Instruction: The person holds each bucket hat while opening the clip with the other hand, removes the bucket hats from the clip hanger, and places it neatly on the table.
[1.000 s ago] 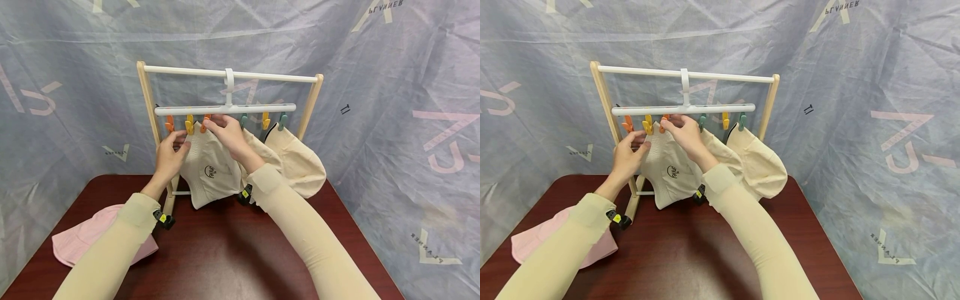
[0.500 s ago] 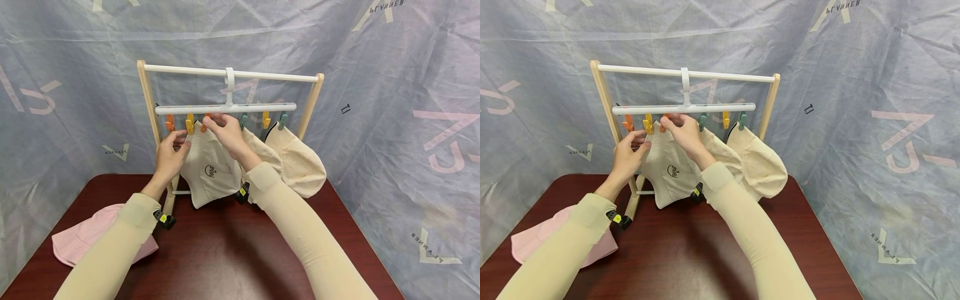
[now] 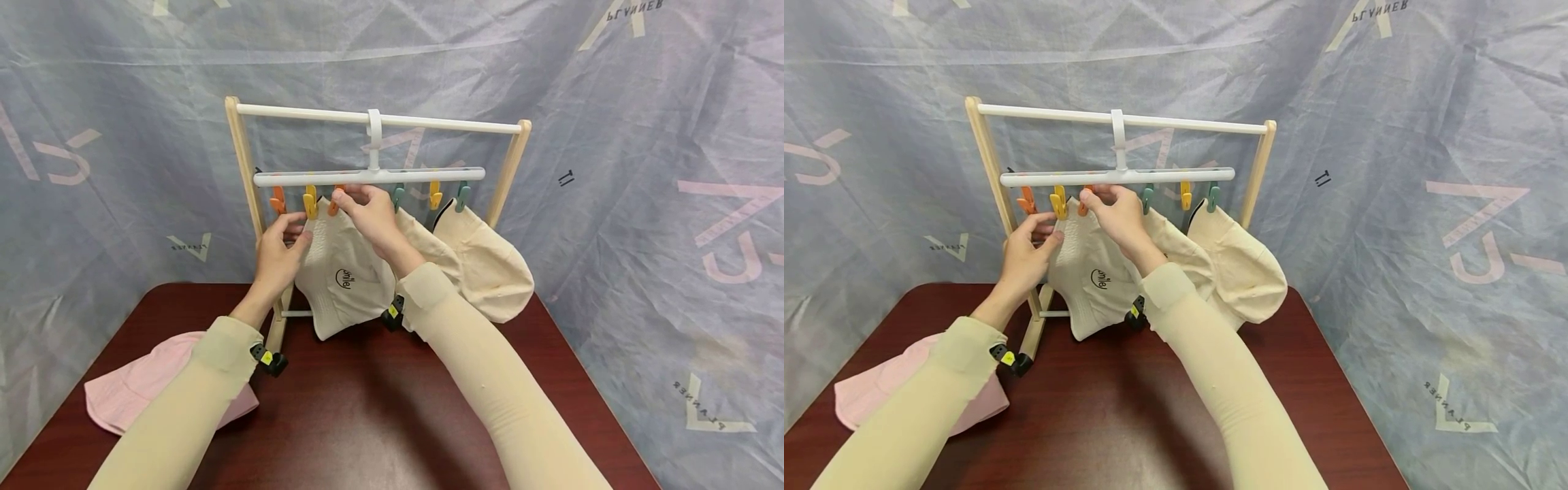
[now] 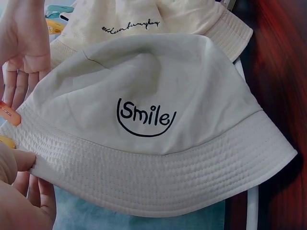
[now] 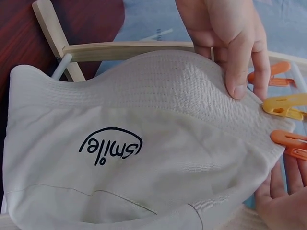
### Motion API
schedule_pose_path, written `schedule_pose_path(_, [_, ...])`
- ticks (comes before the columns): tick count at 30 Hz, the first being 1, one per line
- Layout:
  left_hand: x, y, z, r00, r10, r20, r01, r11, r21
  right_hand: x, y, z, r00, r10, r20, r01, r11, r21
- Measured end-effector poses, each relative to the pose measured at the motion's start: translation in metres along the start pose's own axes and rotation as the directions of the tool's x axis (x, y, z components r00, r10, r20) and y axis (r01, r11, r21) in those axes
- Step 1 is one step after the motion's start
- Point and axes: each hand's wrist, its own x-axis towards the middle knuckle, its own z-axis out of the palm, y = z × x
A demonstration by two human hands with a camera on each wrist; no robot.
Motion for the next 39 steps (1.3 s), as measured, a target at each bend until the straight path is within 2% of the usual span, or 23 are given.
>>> schedule_pose_path(14, [-0.0014, 0.0024, 0.0006, 1.0, -0.014, 0.0, 0.014, 1.0, 0.008, -0.0016, -0.0047, 0.0004, 1.0, 0.021, -0.018, -0.021, 1.0, -0.003])
schedule_pose_path(26, [-0.0033, 0.0022, 0.0005, 1.0, -0.011, -0.005, 0.011, 1.0, -0.001, -0.0001, -0.005, 0.0039, 1.0, 0.0, -0.004, 0.001, 0.992, 0.127])
schedule_pose_path(39, [-0.005, 0.0015, 0.0006, 1.0, 0.004, 0.008, -0.004, 1.0, -0.005, 0.0023, -0.0044, 0.0058, 1.0, 0.0, -0.021, 0.004, 0.984, 0.176])
